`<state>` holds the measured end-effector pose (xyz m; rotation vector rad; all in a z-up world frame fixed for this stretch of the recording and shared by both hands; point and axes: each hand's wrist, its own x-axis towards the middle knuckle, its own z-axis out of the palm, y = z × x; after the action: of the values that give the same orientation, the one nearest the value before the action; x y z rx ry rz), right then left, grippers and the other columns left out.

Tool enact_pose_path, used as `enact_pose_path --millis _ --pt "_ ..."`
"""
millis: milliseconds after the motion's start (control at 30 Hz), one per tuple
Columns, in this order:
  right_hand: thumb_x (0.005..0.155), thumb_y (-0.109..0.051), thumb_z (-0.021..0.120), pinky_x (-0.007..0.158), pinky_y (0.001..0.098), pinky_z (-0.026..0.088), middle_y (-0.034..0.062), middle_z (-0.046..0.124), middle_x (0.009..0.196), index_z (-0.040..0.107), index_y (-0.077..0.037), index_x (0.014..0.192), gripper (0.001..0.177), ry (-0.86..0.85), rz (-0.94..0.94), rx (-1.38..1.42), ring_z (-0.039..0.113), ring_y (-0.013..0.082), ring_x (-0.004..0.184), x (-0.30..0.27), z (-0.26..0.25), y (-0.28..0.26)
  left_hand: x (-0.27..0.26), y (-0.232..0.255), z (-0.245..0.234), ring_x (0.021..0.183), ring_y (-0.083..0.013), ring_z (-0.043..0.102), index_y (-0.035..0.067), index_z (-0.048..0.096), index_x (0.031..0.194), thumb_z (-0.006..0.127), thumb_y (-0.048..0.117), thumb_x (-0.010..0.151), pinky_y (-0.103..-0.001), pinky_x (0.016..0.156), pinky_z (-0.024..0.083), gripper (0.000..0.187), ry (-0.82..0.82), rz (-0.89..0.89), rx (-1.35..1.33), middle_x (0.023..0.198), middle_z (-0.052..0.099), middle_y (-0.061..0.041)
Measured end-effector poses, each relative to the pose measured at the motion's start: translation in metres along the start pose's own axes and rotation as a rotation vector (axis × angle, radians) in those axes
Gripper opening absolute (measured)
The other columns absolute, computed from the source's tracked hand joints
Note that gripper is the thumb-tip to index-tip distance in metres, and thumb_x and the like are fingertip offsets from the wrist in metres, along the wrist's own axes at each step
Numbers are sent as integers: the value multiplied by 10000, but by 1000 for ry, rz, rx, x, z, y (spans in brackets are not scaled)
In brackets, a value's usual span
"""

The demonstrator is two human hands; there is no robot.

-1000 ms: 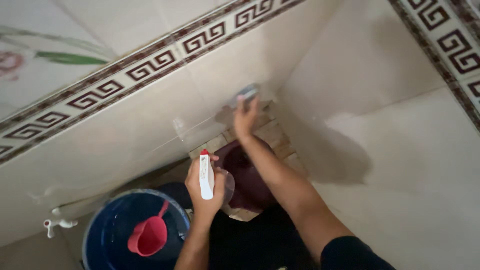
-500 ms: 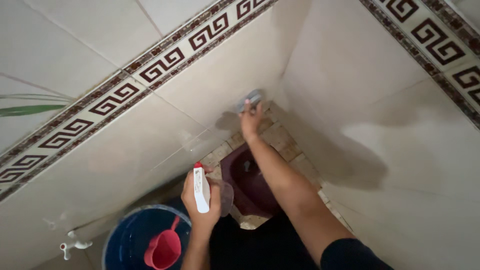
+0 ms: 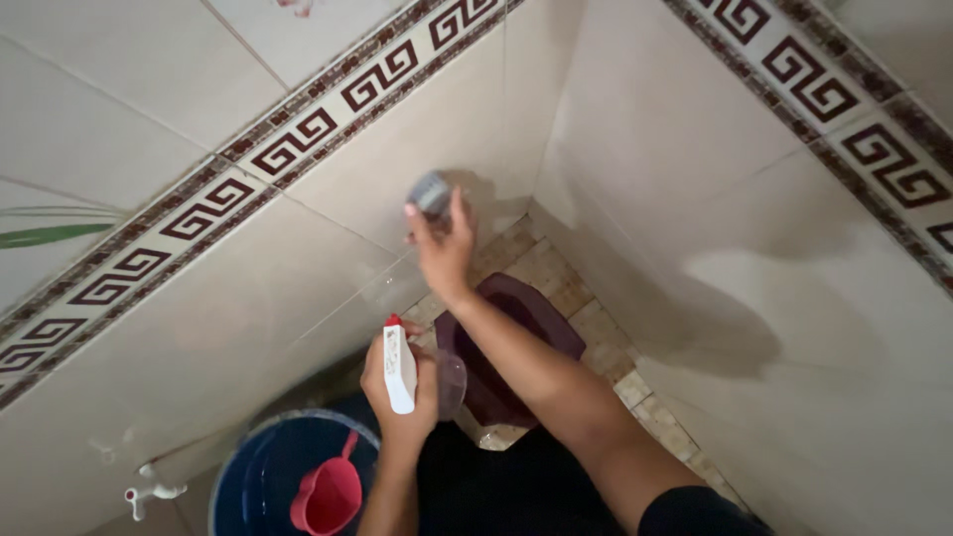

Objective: The person is cleaning the bathroom wall tiles using a spray bottle and a brush. The person sprays the liquid onto the tiled surface and then scrubs the patterned tiles repeatedly with the brush.

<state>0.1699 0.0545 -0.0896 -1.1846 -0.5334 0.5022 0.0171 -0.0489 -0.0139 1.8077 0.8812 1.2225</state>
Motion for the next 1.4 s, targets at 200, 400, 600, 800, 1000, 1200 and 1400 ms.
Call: enact_pose_path --millis 200,400,600,800,1000,1200,1400 --pt "849 -235 916 737 231 576 90 526 1328 512 -161 1491 762 -102 -757 -401 626 142 1020 14 42 -137 8 13 -18 636 -105 500 6 661 1085 588 -36 801 -260 645 461 297 44 -153 10 717 525 -36" --pt "821 -268 915 854 324 581 74 586 1292 581 -199 1427 695 -267 -1107 -689 654 238 1096 -8 63 -151 13 22 -55 663 -85 540 0 633 1113 580 -35 807 -240 652 470 313 141 -111 -133 830 602 -19" --pt "813 -149 791 829 342 590 38 647 1239 687 -323 1324 550 -561 -1088 -989 682 246 1046 -44 33 -35 14 27 -102 699 -132 524 -8 655 1106 581 -50 796 -273 681 469 321 219 -80 -107 882 602 -63" --pt "841 -129 772 763 362 576 48 651 1183 698 -331 1296 503 -578 -1073 -985 665 265 991 -52 29 -2 7 29 -139 807 -212 663 -2 613 1016 603 -4 802 -310 786 543 214 280 57 -51 906 657 -91" --pt "778 -173 858 762 368 565 72 635 1147 703 -251 1308 558 -591 -1238 -883 650 280 978 -75 83 -83 -4 29 -166 869 -220 631 -25 612 1078 583 -45 811 -326 828 519 269 369 151 8 997 656 -114" --pt "847 -186 961 793 353 531 113 601 1337 633 -112 1376 626 -355 -1242 -693 637 282 1099 -76 151 -204 -15 15 -184 696 -126 534 -32 634 1088 585 -57 794 -280 699 483 299 423 0 -65 924 646 -75" --pt "794 -117 901 845 385 543 86 583 1346 662 -150 1363 618 -356 -1311 -758 628 292 1101 -83 156 -194 -23 15 -196 705 -115 551 -32 616 1086 571 -60 805 -270 705 490 285 463 -25 -119 1001 676 -86"
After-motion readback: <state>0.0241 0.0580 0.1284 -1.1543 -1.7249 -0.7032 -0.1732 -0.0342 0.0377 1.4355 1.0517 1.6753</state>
